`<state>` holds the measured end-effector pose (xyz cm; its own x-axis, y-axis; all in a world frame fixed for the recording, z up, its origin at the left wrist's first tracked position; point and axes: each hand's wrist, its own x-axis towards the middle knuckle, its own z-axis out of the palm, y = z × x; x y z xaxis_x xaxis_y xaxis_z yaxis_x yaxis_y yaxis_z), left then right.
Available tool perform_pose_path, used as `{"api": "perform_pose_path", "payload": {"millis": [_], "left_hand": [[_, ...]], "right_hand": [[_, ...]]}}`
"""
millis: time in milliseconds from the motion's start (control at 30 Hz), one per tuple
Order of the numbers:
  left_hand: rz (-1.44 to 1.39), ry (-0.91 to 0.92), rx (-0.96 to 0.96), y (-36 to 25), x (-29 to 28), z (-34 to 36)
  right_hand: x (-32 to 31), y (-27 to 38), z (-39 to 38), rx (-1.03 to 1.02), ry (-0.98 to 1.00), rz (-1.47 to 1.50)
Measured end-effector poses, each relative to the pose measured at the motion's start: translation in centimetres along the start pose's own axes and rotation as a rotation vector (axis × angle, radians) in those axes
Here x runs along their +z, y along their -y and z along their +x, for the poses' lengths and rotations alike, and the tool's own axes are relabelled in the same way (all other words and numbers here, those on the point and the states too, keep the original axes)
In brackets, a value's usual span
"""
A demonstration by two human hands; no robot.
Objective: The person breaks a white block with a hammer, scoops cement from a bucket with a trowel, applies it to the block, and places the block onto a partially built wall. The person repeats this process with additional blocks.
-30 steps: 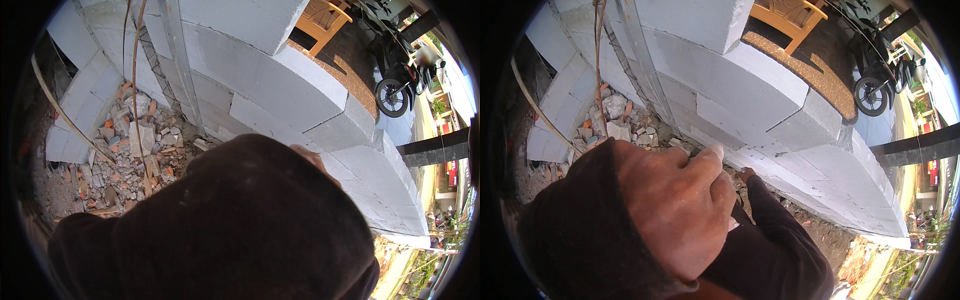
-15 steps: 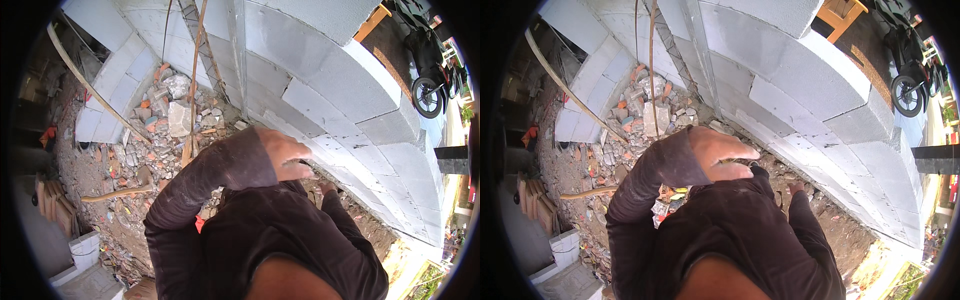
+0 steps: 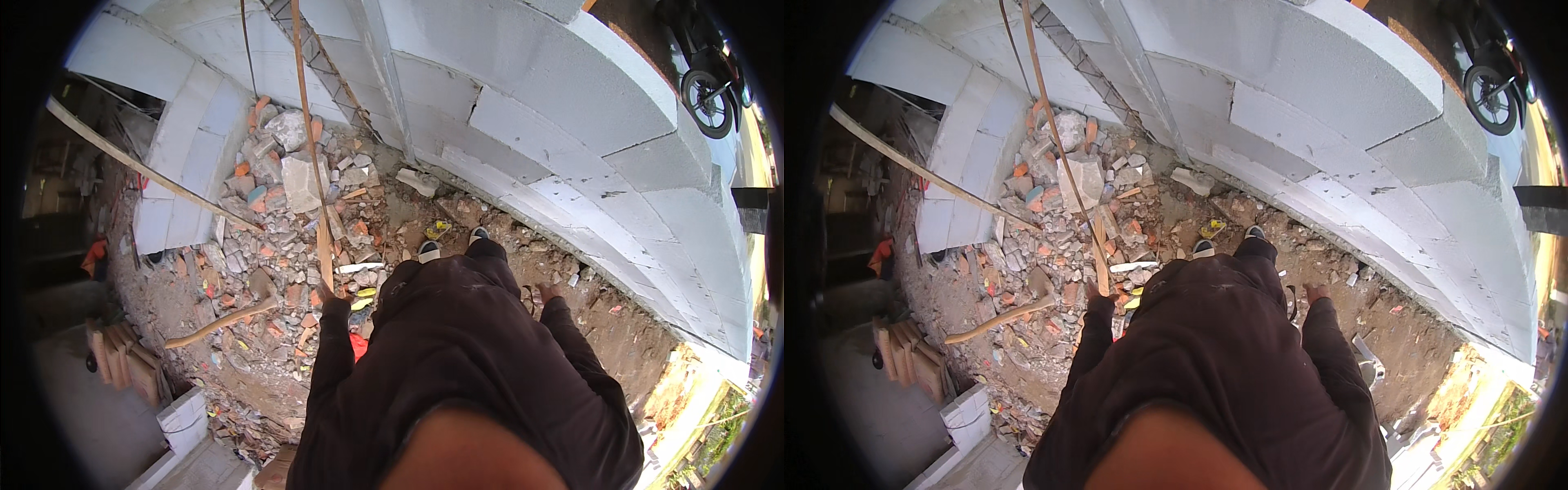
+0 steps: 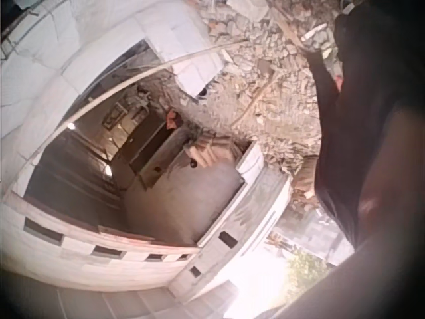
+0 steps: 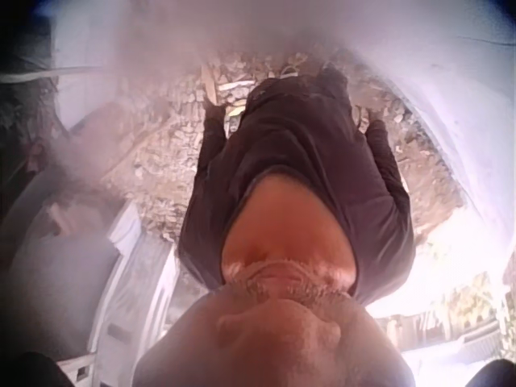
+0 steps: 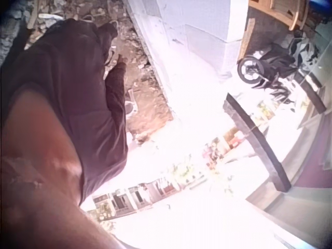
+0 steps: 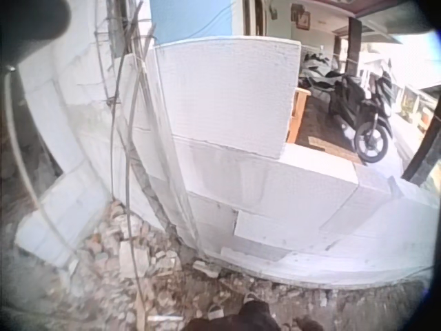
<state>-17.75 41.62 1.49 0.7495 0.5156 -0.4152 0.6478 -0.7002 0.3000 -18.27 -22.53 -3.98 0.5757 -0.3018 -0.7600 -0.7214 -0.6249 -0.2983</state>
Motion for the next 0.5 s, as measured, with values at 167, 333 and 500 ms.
{"api": "perform_pose_path", "payload": {"millis": [167,333,500], "left_hand": [[-0.554,0.232,-0.126,-0.1,-1.3,2.1],[-0.480,0.132,-0.020,-3.1,-2.3,4.5],[-0.613,0.100,0.222,-7.9,-3.7,5.8]], "right_hand": [[-0.9,4.1,-3.0,0.094,-0.163,0.250],[-0.2,1.4,-6.9,0.170,-0.214,0.007],[3.0,-3.8,-12.2,0.344,-0.283,0.249]]}}
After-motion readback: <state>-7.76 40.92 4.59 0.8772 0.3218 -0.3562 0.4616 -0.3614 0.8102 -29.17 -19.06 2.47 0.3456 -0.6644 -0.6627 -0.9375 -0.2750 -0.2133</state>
